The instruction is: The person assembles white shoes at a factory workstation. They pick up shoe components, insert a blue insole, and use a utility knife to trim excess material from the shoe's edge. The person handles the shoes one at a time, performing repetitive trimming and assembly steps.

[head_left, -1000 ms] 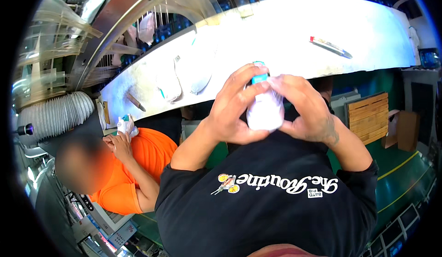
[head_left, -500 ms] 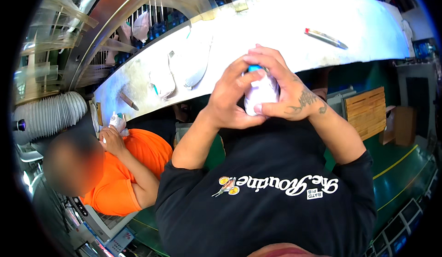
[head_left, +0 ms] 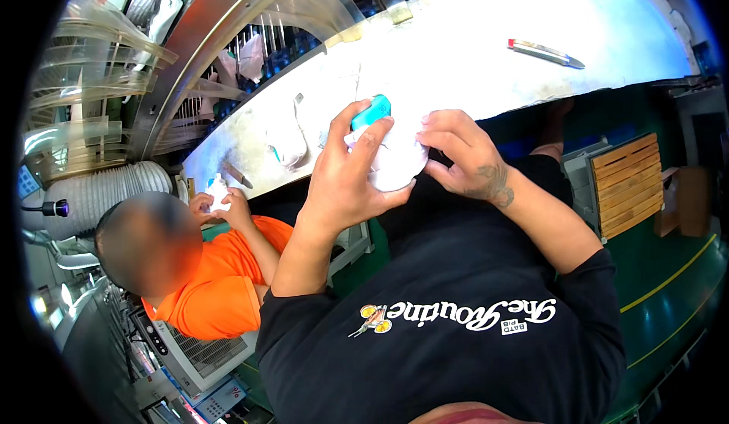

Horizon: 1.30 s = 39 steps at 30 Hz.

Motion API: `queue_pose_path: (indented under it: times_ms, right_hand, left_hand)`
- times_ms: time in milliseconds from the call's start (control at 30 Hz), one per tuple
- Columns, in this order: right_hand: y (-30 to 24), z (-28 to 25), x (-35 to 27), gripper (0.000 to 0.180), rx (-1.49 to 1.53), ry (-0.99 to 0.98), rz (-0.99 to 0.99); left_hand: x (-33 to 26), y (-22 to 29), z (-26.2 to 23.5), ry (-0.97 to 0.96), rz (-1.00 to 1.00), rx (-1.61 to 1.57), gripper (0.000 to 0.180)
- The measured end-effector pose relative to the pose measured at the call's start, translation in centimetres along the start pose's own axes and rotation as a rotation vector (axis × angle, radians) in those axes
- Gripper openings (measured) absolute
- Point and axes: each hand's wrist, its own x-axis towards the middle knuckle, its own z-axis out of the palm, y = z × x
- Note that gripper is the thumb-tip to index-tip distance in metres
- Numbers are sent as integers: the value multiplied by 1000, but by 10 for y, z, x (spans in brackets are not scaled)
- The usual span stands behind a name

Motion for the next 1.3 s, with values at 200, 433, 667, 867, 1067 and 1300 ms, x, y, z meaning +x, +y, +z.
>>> queue_pose_path:
  times_ms: [200, 433, 667, 867, 1067, 1300]
  right_hand:
    - [9, -8, 16, 40, 99, -161, -10]
    - [-1, 2, -3, 44, 78, 14, 138]
    - [19, 11, -13, 44, 142, 51, 91]
    - [15, -1, 2, 46, -60, 10, -61]
    - [-22, 4, 3, 77, 46, 28, 22]
    - [-22, 15, -13, 52, -21, 201, 32]
  left_hand:
    - [-1, 6, -3, -39, -26, 74, 85]
    - [-6, 1, -3, -3, -47, 78, 82]
    - [-1, 3, 2, 13, -10, 73, 79]
    - [6, 5, -2, -14, 4, 77, 78]
    - [11, 5, 0, 23, 50, 105, 79]
    - [20, 7, 4, 73, 57, 77, 84]
